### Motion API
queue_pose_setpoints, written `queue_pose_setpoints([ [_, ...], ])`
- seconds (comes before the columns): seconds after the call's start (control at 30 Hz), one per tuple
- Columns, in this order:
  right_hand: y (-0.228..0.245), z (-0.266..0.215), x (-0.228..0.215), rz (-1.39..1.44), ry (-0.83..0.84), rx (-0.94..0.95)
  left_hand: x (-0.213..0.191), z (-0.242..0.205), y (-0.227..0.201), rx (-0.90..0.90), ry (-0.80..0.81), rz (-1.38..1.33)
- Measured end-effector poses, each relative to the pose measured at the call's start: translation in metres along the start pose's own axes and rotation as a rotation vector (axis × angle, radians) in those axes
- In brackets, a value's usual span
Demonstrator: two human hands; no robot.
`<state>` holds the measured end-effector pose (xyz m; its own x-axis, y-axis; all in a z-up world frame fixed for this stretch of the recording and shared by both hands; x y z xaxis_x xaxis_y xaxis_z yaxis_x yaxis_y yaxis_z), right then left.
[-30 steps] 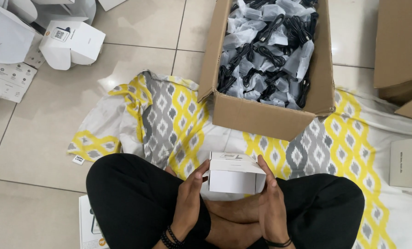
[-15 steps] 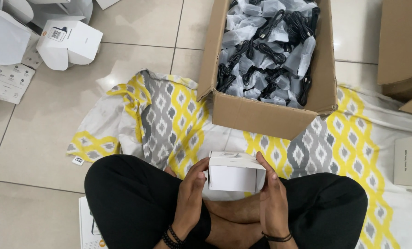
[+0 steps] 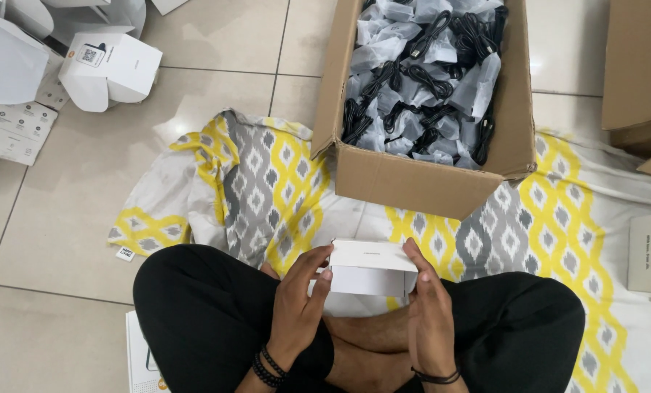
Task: The person packs small electronic devices and cables into individual product boxes and then places the finished boxes aside.
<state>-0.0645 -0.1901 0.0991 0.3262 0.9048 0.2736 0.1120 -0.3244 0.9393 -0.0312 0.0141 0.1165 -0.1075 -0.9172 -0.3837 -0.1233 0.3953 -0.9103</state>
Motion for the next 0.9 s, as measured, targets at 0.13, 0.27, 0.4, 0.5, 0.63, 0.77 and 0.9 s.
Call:
queue_pose_setpoints([
  [0.13,-0.030,0.008,-0.015,-0.315,0.035,-0.138,0.010,0.004,0.024,0.048,0.010,-0.088],
  [0.27,-0.061,0.017,-0.019,-0.222,0.031,-0.098,0.028,0.010,0.044,-0.096,-0.003,-0.058],
  [0.4,-0.051,0.014,-0.038,-0.228,0.050,0.046,0.043,0.002,0.031,-0.162,0.122,-0.087],
  [0.5,-0.016,0.007,-0.068,-0.163,0.006,-0.044,0.070,-0.006,-0.005,0.044,0.115,0.011],
  [0.63,0.063,-0.007,-0.121,-0.157,-0.129,-0.194,0.129,-0.009,-0.071,0.383,0.168,-0.002],
  [0.77,0.109,-0.028,-0.209,-0.366,-0.352,-0.387,0.208,-0.016,-0.125,0.445,0.418,-0.103],
  [0.9,0.093,-0.071,-0.329,-0.153,-0.571,-0.477,0.295,-0.050,-0.140,0.447,0.700,-0.165],
])
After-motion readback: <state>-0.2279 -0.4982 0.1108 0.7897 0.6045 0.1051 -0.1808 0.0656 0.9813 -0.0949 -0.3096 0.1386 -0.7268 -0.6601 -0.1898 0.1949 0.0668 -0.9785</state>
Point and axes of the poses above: each hand's wrist, its own z-axis towards the middle knuckle, its own x-axis out of the palm, y = z × x, the point moved 1 cm from there along z, towards the middle knuckle, and after that the axes turned 6 degrees about -x, right-handed, at the moved point
